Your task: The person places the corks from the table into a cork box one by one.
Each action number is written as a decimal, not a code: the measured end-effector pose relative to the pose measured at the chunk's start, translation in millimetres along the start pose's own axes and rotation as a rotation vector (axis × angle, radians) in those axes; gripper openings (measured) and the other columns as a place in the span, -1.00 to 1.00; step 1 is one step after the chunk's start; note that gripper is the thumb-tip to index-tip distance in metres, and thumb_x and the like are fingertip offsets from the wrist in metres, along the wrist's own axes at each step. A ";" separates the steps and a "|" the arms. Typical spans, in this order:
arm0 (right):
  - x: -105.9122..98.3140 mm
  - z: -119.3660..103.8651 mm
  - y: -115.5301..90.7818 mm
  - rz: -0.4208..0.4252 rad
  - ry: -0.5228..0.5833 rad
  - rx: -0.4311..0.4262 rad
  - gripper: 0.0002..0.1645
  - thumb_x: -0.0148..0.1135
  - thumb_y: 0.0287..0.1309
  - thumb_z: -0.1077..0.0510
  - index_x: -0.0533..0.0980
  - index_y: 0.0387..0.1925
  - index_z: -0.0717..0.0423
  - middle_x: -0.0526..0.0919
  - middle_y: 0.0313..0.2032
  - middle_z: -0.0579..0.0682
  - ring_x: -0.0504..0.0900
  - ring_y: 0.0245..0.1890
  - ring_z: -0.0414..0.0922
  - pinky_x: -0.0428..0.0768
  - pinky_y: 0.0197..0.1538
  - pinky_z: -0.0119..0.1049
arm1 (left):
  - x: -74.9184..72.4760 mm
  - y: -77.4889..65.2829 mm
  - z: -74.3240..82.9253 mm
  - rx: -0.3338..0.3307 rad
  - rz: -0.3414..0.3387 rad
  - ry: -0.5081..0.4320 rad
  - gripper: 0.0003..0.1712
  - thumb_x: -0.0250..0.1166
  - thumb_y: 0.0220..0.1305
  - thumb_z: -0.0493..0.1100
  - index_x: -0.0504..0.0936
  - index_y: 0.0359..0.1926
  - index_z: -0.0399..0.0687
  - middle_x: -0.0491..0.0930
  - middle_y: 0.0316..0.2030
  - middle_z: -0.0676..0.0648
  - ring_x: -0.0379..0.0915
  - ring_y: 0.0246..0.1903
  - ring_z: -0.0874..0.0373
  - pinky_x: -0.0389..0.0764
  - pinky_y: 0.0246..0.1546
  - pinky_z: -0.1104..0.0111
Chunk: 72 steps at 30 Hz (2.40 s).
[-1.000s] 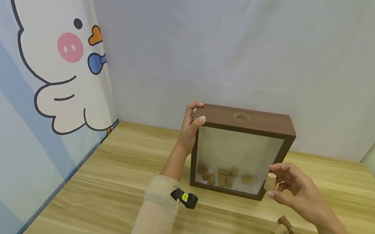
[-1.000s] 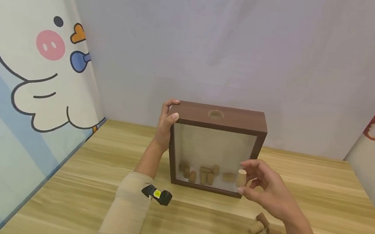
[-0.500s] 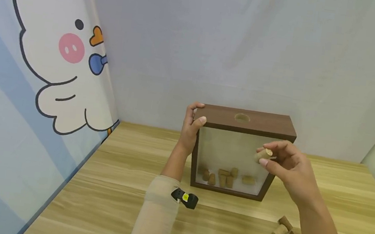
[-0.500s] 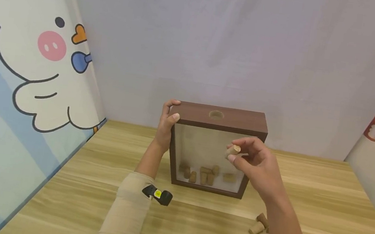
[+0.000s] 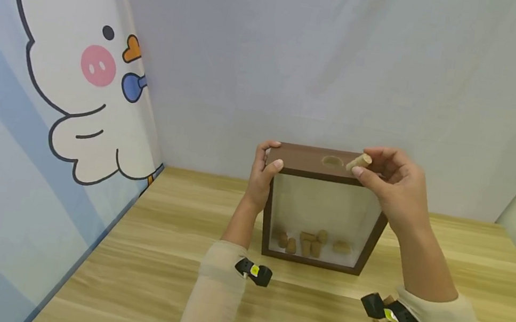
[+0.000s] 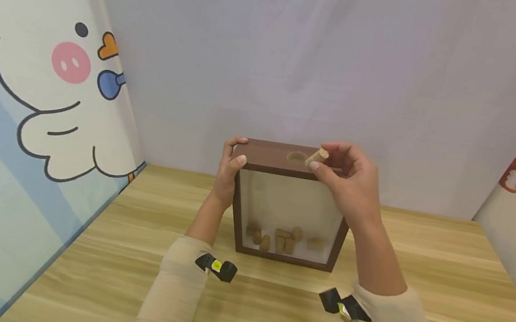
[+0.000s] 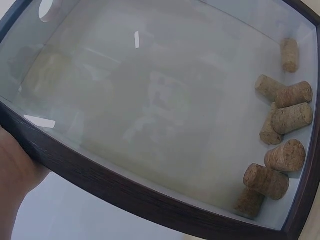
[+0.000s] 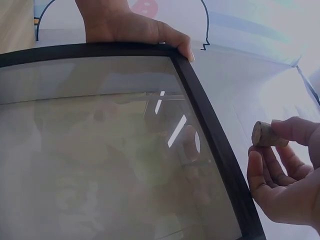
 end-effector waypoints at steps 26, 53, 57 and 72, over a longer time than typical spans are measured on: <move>28.9 8.4 38.9 -0.071 -0.566 0.169 -0.60 0.28 0.10 0.15 0.48 -0.03 0.23 0.59 -0.18 0.15 0.55 -0.21 0.01 0.49 -0.28 -0.35 | -2.4 3.4 8.8 0.034 -0.013 -0.064 -0.36 0.00 0.08 0.07 0.14 0.12 -0.18 0.23 -0.09 -0.03 0.10 -0.05 0.08 0.12 -0.02 0.16; -43.1 19.2 -84.8 -0.324 -0.098 -0.202 -0.64 0.01 -0.09 0.69 0.42 -0.18 0.54 0.59 -0.15 0.09 0.55 -0.22 -0.13 0.47 -0.23 -0.45 | -0.8 2.8 4.4 0.012 -0.004 -0.038 -0.32 0.03 0.05 0.13 0.16 0.13 -0.12 0.16 0.00 0.02 0.07 -0.02 0.12 0.11 -0.01 0.16; -55.9 38.3 -104.6 -0.394 -0.032 -0.146 -0.57 -0.06 -0.10 0.72 0.39 -0.11 0.55 0.57 -0.09 0.11 0.52 -0.18 -0.11 0.49 -0.20 -0.41 | 2.0 0.1 0.7 0.008 -0.011 -0.046 -0.32 0.02 0.05 0.13 0.16 0.13 -0.13 0.24 -0.09 0.00 0.13 -0.06 0.12 0.14 -0.02 0.15; -80.8 83.7 -144.0 -0.521 -0.324 -0.033 -0.47 0.17 -0.11 0.60 0.48 -0.06 0.19 0.48 0.05 -0.09 0.50 -0.08 -0.18 0.43 -0.12 -0.43 | 0.0 -1.0 0.0 -0.001 0.002 -0.017 -0.28 0.06 0.02 0.21 0.19 0.11 -0.10 0.01 0.25 -0.06 -0.12 0.21 0.03 0.00 0.11 0.00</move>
Point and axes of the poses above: each hand's wrist, its own y-axis towards the middle knuckle, its own x-axis out of the palm, z = x × y, the point moved 8 cm from there along y, towards the middle knuckle
